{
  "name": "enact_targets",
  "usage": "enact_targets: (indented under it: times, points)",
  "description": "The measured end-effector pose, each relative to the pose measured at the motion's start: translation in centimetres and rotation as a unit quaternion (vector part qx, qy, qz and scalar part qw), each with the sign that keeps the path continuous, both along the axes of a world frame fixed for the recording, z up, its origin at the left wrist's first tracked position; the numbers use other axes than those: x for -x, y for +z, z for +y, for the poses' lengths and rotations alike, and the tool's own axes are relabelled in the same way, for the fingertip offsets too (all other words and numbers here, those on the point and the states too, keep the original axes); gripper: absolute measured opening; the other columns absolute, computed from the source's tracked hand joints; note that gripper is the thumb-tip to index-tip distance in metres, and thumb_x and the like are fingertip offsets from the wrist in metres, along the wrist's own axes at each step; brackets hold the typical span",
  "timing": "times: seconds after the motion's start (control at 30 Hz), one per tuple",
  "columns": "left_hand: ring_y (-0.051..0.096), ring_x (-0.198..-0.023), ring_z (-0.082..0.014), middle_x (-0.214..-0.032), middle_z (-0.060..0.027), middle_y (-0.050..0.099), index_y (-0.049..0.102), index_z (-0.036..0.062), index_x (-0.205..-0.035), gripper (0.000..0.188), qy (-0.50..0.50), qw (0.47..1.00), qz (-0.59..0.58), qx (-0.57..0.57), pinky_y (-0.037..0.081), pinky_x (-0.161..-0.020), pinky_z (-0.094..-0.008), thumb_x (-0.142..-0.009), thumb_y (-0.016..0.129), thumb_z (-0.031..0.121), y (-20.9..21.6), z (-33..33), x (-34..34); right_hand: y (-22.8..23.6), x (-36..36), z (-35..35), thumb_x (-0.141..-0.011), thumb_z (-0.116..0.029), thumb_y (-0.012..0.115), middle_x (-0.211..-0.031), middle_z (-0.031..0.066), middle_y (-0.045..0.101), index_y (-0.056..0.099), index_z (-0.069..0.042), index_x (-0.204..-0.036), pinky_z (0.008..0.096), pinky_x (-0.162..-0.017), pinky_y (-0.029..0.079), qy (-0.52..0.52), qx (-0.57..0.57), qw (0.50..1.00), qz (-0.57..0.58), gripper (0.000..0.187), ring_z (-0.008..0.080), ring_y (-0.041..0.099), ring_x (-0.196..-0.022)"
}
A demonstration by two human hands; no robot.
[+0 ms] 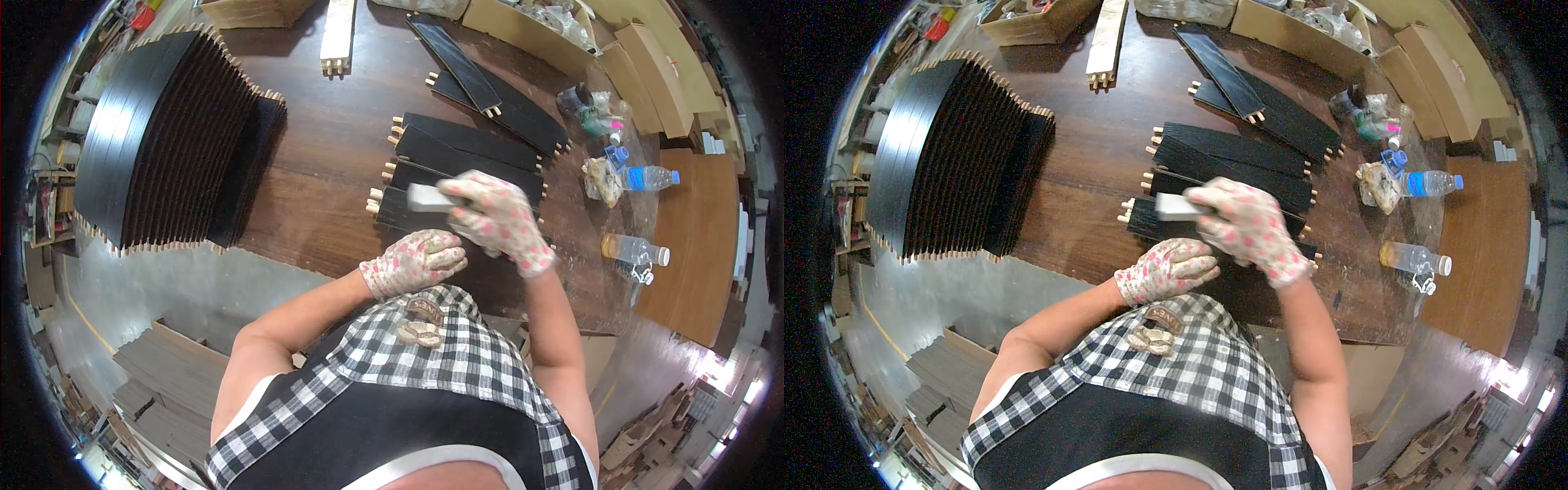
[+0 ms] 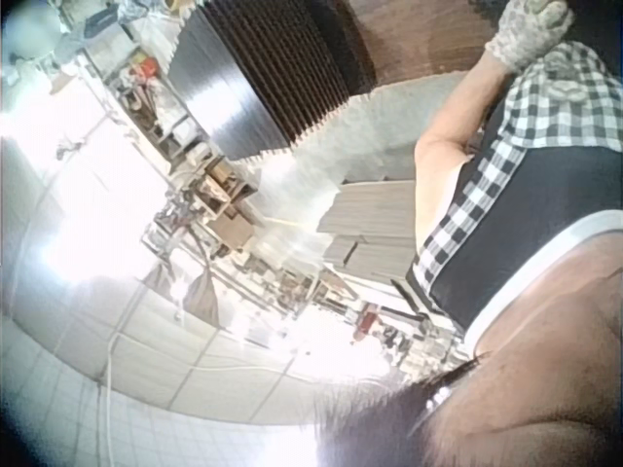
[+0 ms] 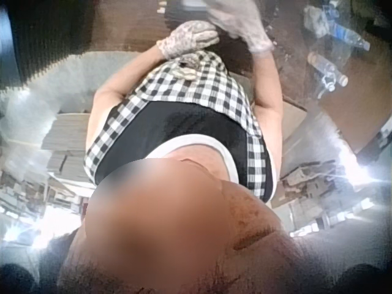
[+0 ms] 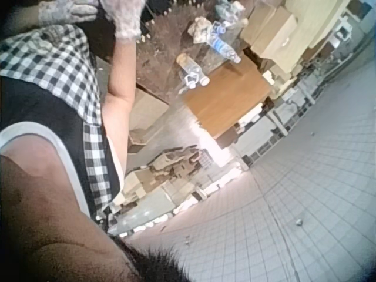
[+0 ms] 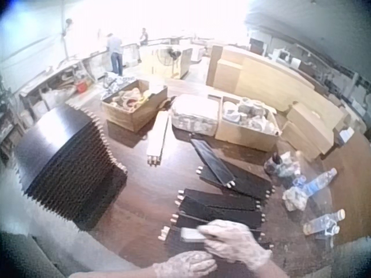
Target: The person applies a dark finish to small wooden components using a cloth, wipes off excess, and stacks the finished pieces together.
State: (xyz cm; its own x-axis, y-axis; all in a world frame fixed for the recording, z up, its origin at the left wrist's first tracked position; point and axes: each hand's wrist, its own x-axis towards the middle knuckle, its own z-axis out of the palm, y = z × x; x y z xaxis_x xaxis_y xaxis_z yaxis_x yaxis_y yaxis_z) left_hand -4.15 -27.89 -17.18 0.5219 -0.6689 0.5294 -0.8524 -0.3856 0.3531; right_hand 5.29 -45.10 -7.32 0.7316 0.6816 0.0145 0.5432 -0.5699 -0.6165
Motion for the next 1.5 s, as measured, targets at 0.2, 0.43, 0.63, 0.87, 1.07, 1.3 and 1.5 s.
enact_targets:
  times: [0.2,0.43,0.63,0.87,1.07,1.3,1.5]
  points:
    - [0.058,-0.113,-0.0227,-0.116,-0.0053,0.063,0.067,0.0148,-0.113,0.037,0.043,0.999,0.006,-0.003,0.050,-0.093,-0.0406,-0.076,0.064,0.014,1.2,1.6,0.0,2.1,5.6,-15.9,-0.082,-0.025,0.067,-0.105,0.0141,0.068,0.069,-0.006,-0.110,0.0367,-0.084,0.053,-0.216,0.074,0.973,0.028,0.033,0.0297,0.066,-0.095]
    - [0.064,-0.095,-0.0226,-0.101,-0.0104,0.068,0.072,0.0075,-0.106,0.022,0.252,0.929,0.257,0.083,0.052,-0.085,-0.0347,-0.085,0.067,0.011,4.6,9.6,-6.0,1.3,8.3,-9.8,-0.078,-0.019,0.073,-0.103,0.0080,0.070,0.072,-0.011,-0.104,0.0382,-0.085,0.055,-0.155,0.050,0.981,-0.101,0.027,0.0262,0.067,-0.096]
    - [0.062,-0.107,-0.0161,-0.118,-0.0118,0.067,0.070,0.0020,-0.108,0.022,0.129,0.754,0.610,0.205,0.051,-0.090,-0.0294,-0.091,0.066,0.015,3.5,10.8,-7.1,-2.3,6.3,2.3,-0.081,-0.015,0.067,-0.093,-0.0006,0.063,0.068,-0.015,-0.103,0.0290,-0.061,0.053,-0.013,0.006,0.971,-0.237,0.022,0.0154,0.062,-0.075]
    - [0.060,-0.083,-0.0072,-0.094,-0.0024,0.068,0.071,0.0016,-0.106,0.023,0.104,0.704,0.656,0.249,0.053,-0.072,-0.0242,-0.090,0.069,0.018,3.0,10.8,-6.7,-2.4,7.3,1.1,-0.081,-0.015,0.067,-0.096,-0.0002,0.064,0.068,-0.015,-0.102,0.0283,-0.060,0.053,-0.036,0.024,0.968,-0.248,0.021,0.0155,0.063,-0.073]
    - [0.062,-0.091,-0.0107,-0.106,-0.0068,0.069,0.070,0.0014,-0.107,0.019,0.127,0.785,0.577,0.184,0.052,-0.077,-0.0250,-0.091,0.066,0.011,4.1,11.0,-7.3,-3.2,13.4,-15.2,-0.084,-0.018,0.068,-0.110,0.0080,0.067,0.066,-0.013,-0.112,0.0380,-0.085,0.053,-0.242,0.100,0.934,-0.245,0.028,0.0269,0.064,-0.096]
    - [0.058,-0.110,-0.0280,-0.116,-0.0118,0.063,0.065,0.0033,-0.117,0.032,0.198,0.965,0.166,0.044,0.046,-0.096,-0.0391,-0.087,0.065,0.013,8.3,3.1,-5.5,0.4,10.8,-12.1,-0.095,-0.007,0.053,-0.078,0.0106,0.060,0.035,-0.006,-0.142,0.0222,-0.040,0.044,-0.496,-0.459,0.732,0.086,0.050,0.0115,0.053,-0.049]
    - [0.046,-0.126,-0.0330,-0.130,-0.0166,0.053,0.053,0.0002,-0.128,0.069,0.178,0.964,0.044,-0.193,0.034,-0.107,-0.0482,-0.074,0.076,0.036,3.9,-3.1,-3.0,-5.1,3.7,1.2,-0.086,-0.013,0.064,-0.104,0.0159,0.053,0.043,0.003,-0.137,0.0357,-0.063,0.056,-0.339,-0.073,0.888,-0.302,0.058,0.0267,0.061,-0.084]
